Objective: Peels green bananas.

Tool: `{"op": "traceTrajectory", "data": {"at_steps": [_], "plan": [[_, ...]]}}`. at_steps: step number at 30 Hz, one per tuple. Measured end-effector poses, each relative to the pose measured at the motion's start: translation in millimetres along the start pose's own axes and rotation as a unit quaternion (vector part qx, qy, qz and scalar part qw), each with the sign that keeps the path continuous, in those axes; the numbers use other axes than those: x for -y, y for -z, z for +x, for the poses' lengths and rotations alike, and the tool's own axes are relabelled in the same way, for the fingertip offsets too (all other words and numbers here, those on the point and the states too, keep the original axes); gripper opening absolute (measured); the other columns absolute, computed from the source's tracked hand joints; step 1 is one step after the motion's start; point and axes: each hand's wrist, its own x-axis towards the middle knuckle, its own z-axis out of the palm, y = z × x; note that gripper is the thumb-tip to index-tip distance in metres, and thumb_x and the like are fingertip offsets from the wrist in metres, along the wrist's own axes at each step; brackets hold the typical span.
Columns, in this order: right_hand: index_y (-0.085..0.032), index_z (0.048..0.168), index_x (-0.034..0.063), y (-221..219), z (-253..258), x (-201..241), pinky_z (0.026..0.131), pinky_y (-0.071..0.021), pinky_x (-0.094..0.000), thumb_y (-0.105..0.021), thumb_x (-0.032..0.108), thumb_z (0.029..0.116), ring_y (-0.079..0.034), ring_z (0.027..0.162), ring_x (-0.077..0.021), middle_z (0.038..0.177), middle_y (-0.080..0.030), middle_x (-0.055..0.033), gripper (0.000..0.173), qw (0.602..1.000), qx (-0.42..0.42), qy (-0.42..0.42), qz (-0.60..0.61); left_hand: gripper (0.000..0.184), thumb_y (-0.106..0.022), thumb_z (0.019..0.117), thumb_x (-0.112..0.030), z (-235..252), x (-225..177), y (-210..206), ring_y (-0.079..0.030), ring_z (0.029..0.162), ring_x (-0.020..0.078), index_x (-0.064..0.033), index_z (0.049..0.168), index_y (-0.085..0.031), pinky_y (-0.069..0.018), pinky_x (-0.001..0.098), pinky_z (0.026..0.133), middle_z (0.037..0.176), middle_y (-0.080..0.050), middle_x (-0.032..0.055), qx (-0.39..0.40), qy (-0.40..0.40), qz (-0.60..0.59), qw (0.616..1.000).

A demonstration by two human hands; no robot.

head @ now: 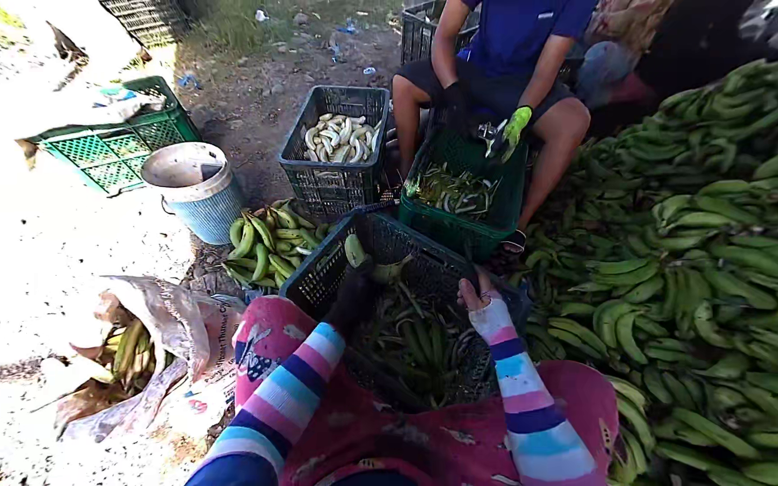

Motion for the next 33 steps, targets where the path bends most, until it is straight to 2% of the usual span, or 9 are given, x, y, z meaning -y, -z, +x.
{"op": "traceTrajectory", "data": {"at_steps": [8, 13, 17, 19, 21, 24, 27, 29, 33], "plan": [[-0.055, 0.141, 0.0016, -83.5, -12.4, 6.3, 0.069, -0.0529, -0.0363, -0.044, 0.035, 0.1100, -0.058, 0.067, -0.0159, 0.084, -0.064, -0.0095, 0.047, 0.998, 0.020, 0.007, 0.065, 0.065, -0.072, 0.0919, -0.013, 2.9, -8.5, -16.1, -0.066, 0.101, 0.0174, -0.0072, 0.149, -0.041, -0.0576, 0.0356, 0.087, 0.125, -0.062, 0.0143, 0.000, -0.164, -0.060, 0.985], [-0.058, 0.131, -0.0005, -85.5, -6.4, 22.0, 0.054, -0.0494, -0.0298, -0.041, 0.032, 0.1121, -0.052, 0.054, -0.0127, 0.071, -0.056, -0.0053, 0.041, 0.984, 0.012, -0.045, 0.170, 0.063, -0.072, 0.0896, -0.006, 3.0, -4.8, -20.6, -0.067, 0.099, 0.0144, -0.0023, 0.146, -0.044, -0.0573, 0.0317, 0.086, 0.121, -0.064, 0.0133, 0.054, -0.178, -0.070, 0.980], [-0.054, 0.114, -0.0050, -78.5, -14.5, 54.2, 0.045, -0.0491, -0.0190, -0.036, 0.026, 0.1052, -0.054, 0.046, -0.0018, 0.060, -0.058, 0.0085, 0.037, 0.905, -0.069, 0.132, 0.398, 0.060, -0.068, 0.0923, -0.004, 11.2, -3.4, -16.9, -0.067, 0.098, 0.0128, -0.0020, 0.146, -0.042, -0.0577, 0.0303, 0.086, 0.119, -0.065, 0.0127, 0.051, -0.176, -0.081, 0.980], [-0.056, 0.114, -0.0055, -86.5, -10.1, 39.6, 0.044, -0.0469, -0.0192, -0.038, 0.026, 0.1067, -0.051, 0.045, -0.0024, 0.059, -0.055, 0.0068, 0.037, 0.936, -0.049, 0.070, 0.342, 0.060, -0.068, 0.0911, -0.004, 13.6, -0.7, -15.2, -0.067, 0.099, 0.0129, -0.0016, 0.146, -0.043, -0.0581, 0.0309, 0.087, 0.119, -0.065, 0.0116, 0.066, -0.191, -0.092, 0.975], [-0.059, 0.124, 0.0004, -99.9, -3.3, 4.2, 0.049, -0.0472, -0.0279, -0.038, 0.040, 0.1121, -0.049, 0.049, -0.0120, 0.066, -0.053, -0.0036, 0.046, 0.976, 0.106, -0.127, 0.141, 0.057, -0.069, 0.0892, -0.001, 8.7, -2.0, -12.9, -0.068, 0.097, 0.0128, -0.0023, 0.142, -0.047, -0.0585, 0.0312, 0.086, 0.115, -0.067, 0.0090, 0.087, -0.195, -0.120, 0.970], [-0.054, 0.141, 0.0131, -120.0, 2.4, -20.9, 0.066, -0.0521, -0.0363, -0.037, 0.060, 0.1069, -0.059, 0.068, -0.0186, 0.088, -0.061, -0.0085, 0.060, 0.915, 0.318, -0.245, -0.043, 0.044, -0.061, 0.0934, -0.006, 0.2, -18.9, -5.9, -0.069, 0.089, 0.0110, -0.0038, 0.134, -0.044, -0.0599, 0.0303, 0.080, 0.104, -0.068, 0.0044, 0.124, -0.185, -0.155, 0.963], [-0.050, 0.148, 0.0140, -116.7, 6.6, -13.8, 0.069, -0.0539, -0.0377, -0.039, 0.052, 0.1091, -0.062, 0.071, -0.0203, 0.092, -0.064, -0.0106, 0.056, 0.945, 0.268, -0.189, -0.016, 0.056, -0.031, 0.1063, -0.041, 11.8, -17.1, 13.2, -0.064, 0.104, 0.0123, -0.0002, 0.143, -0.042, -0.0554, 0.0347, 0.092, 0.118, -0.063, 0.0104, 0.103, -0.206, -0.003, 0.973], [-0.048, 0.151, 0.0112, -106.1, 13.4, -14.3, 0.087, -0.0522, -0.0467, -0.040, 0.044, 0.1109, -0.065, 0.093, -0.0277, 0.113, -0.067, -0.0190, 0.053, 0.971, 0.185, -0.148, -0.003, 0.066, -0.013, 0.1090, -0.045, 20.3, -9.6, 19.6, -0.062, 0.113, 0.0199, 0.0003, 0.145, -0.044, -0.0517, 0.0408, 0.099, 0.128, -0.061, 0.0187, 0.072, -0.180, 0.086, 0.977], [-0.055, 0.144, 0.0012, -92.0, 7.3, 2.6, 0.105, -0.0479, -0.0440, -0.045, 0.033, 0.1103, -0.065, 0.119, -0.0252, 0.132, -0.065, -0.0208, 0.047, 0.996, 0.067, -0.005, 0.053, 0.060, -0.016, 0.1117, -0.041, 29.5, -5.7, 19.6, -0.065, 0.098, 0.0175, -0.0020, 0.136, -0.054, -0.0550, 0.0372, 0.089, 0.112, -0.065, 0.0152, 0.084, -0.128, 0.104, 0.983]]}}
